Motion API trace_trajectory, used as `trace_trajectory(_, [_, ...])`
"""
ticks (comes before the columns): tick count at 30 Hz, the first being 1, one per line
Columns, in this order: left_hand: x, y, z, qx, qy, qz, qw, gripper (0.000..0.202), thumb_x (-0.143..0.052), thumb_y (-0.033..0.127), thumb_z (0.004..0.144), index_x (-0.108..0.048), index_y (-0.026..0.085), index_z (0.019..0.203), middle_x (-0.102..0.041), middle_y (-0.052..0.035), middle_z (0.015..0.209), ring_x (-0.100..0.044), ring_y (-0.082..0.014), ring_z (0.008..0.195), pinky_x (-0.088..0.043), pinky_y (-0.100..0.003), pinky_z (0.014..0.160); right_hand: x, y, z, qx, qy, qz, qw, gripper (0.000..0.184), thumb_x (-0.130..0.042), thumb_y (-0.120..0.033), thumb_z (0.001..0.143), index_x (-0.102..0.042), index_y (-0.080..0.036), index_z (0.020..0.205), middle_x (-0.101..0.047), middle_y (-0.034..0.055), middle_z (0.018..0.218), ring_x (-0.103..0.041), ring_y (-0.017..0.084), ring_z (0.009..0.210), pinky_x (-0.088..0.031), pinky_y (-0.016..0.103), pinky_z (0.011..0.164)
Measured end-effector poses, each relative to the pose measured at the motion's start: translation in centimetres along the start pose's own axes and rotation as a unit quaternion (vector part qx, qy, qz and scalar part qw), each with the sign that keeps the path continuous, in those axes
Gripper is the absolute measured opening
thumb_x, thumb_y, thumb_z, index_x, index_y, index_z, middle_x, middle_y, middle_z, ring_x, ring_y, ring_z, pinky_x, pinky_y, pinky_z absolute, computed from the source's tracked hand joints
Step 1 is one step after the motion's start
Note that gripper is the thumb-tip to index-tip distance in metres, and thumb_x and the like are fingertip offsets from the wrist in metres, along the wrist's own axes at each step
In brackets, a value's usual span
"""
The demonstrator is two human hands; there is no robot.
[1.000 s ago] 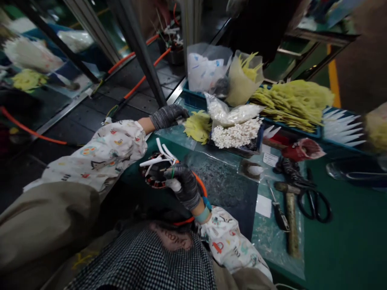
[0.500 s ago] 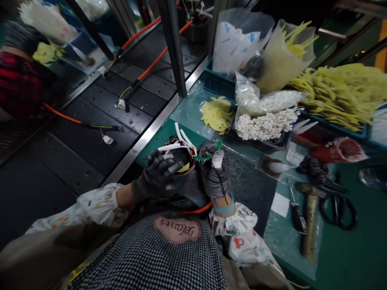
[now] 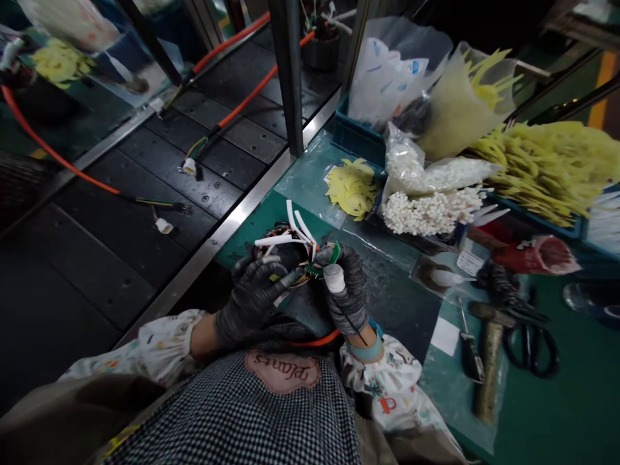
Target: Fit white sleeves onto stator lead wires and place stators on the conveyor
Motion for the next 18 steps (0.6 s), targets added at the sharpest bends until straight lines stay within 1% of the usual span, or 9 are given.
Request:
trace_trajectory(3, [-0.2, -0.3, -1.2, -0.030, 0.040, 0.032, 0.998, 0.055, -0.084, 0.021, 0.100, -0.078, 0.050, 0.148, -0.088, 0.0028, 0.117, -0.077, -0.0232, 0.123, -0.043, -0.045, 0.124, -0.3, -1.1, 0.5, 0.075, -0.062, 0.005, 0.995, 0.028, -0.072, -0.056, 0.116, -0.080, -0.029, 0.110, -0.087, 0.0026, 0.099, -0.083, 0.024, 0.086, -0.070, 0.041, 0.081])
trace_trajectory(5, [-0.1, -1.2, -1.6, -0.085, 0.069, 0.020, 0.994, 0.044, -0.084, 0.027, 0.102, -0.080, 0.050, 0.139, -0.090, 0.0077, 0.119, -0.078, -0.0190, 0.119, -0.045, -0.040, 0.121, -1.0, -1.8, 0.7, 0.140, -0.132, -0.067, 0.979, 0.019, -0.073, -0.046, 0.117, -0.082, -0.031, 0.123, -0.089, 0.0037, 0.109, -0.085, 0.026, 0.095, -0.072, 0.041, 0.087])
trace_trajectory(8, [1.0, -3.0, -1.1, -0.156, 0.080, -0.019, 0.984, 0.028, -0.075, 0.032, 0.109, -0.080, 0.043, 0.134, -0.091, 0.0087, 0.121, -0.080, -0.0152, 0.119, -0.051, -0.035, 0.115, -2.2, -2.2, 0.6, 0.226, -0.191, -0.214, 0.931, 0.026, -0.068, -0.040, 0.118, -0.082, -0.028, 0.136, -0.089, 0.0115, 0.122, -0.085, 0.032, 0.108, -0.072, 0.049, 0.094])
trace_trajectory(10, [2.1, -4.1, -0.2, -0.171, 0.067, -0.094, 0.979, 0.025, -0.072, 0.034, 0.110, -0.080, 0.041, 0.132, -0.092, 0.0083, 0.118, -0.084, -0.0153, 0.113, -0.059, -0.034, 0.106, -3.1, -2.1, 0.1, 0.258, -0.214, -0.294, 0.895, 0.032, -0.065, -0.033, 0.117, -0.081, -0.025, 0.143, -0.087, 0.0168, 0.128, -0.083, 0.035, 0.111, -0.071, 0.052, 0.095])
trace_trajectory(12, [3.1, -5.3, 0.6, -0.147, 0.049, -0.214, 0.964, 0.020, -0.072, 0.037, 0.110, -0.083, 0.040, 0.126, -0.093, 0.0067, 0.114, -0.087, -0.0176, 0.102, -0.066, -0.036, 0.092, -3.8, -1.9, -0.5, 0.260, -0.244, -0.347, 0.868, 0.038, -0.067, -0.025, 0.113, -0.079, -0.023, 0.149, -0.086, 0.0192, 0.133, -0.082, 0.036, 0.115, -0.071, 0.053, 0.098])
trace_trajectory(13, [3.4, -6.0, 1.1, -0.116, 0.044, -0.270, 0.955, 0.016, -0.071, 0.040, 0.111, -0.084, 0.039, 0.119, -0.093, 0.0055, 0.109, -0.087, -0.0187, 0.094, -0.068, -0.037, 0.085, -4.1, -1.7, -0.7, 0.252, -0.258, -0.367, 0.858, 0.041, -0.069, -0.022, 0.111, -0.079, -0.023, 0.151, -0.086, 0.0194, 0.136, -0.081, 0.037, 0.118, -0.070, 0.054, 0.101])
trace_trajectory(15, [3.5, -7.6, 2.0, -0.032, 0.055, -0.338, 0.939, 0.026, -0.062, 0.045, 0.118, -0.085, 0.034, 0.109, -0.091, 0.0032, 0.096, -0.084, -0.0184, 0.077, -0.069, -0.037, 0.075, -4.6, -1.4, -0.9, 0.233, -0.278, -0.391, 0.846, 0.042, -0.073, -0.021, 0.109, -0.079, -0.024, 0.151, -0.084, 0.0189, 0.142, -0.079, 0.038, 0.125, -0.068, 0.057, 0.107])
trace_trajectory(16, [3.3, -8.4, 2.6, 0.017, 0.065, -0.348, 0.935, 0.033, -0.056, 0.046, 0.121, -0.084, 0.032, 0.111, -0.089, 0.0019, 0.094, -0.083, -0.0183, 0.076, -0.070, -0.036, 0.075, -4.7, -1.2, -0.9, 0.227, -0.284, -0.393, 0.845, 0.040, -0.073, -0.023, 0.110, -0.080, -0.026, 0.149, -0.084, 0.0179, 0.144, -0.078, 0.038, 0.127, -0.068, 0.058, 0.109])
trace_trajectory(18, [2.4, -9.9, 4.2, 0.091, 0.061, -0.356, 0.928, 0.034, -0.058, 0.053, 0.121, -0.081, 0.028, 0.127, -0.090, -0.0031, 0.104, -0.087, -0.0214, 0.088, -0.073, -0.037, 0.080, -4.9, -1.0, -0.6, 0.222, -0.297, -0.376, 0.849, 0.032, -0.073, -0.030, 0.113, -0.084, -0.028, 0.143, -0.084, 0.0158, 0.144, -0.078, 0.038, 0.127, -0.067, 0.059, 0.110])
Point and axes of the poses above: each hand's wrist, its own z-axis towards the middle knuckle, its own x-axis out of the back of the hand, y = z × x, the point moved 3 cm from there along z, towards the middle knuckle
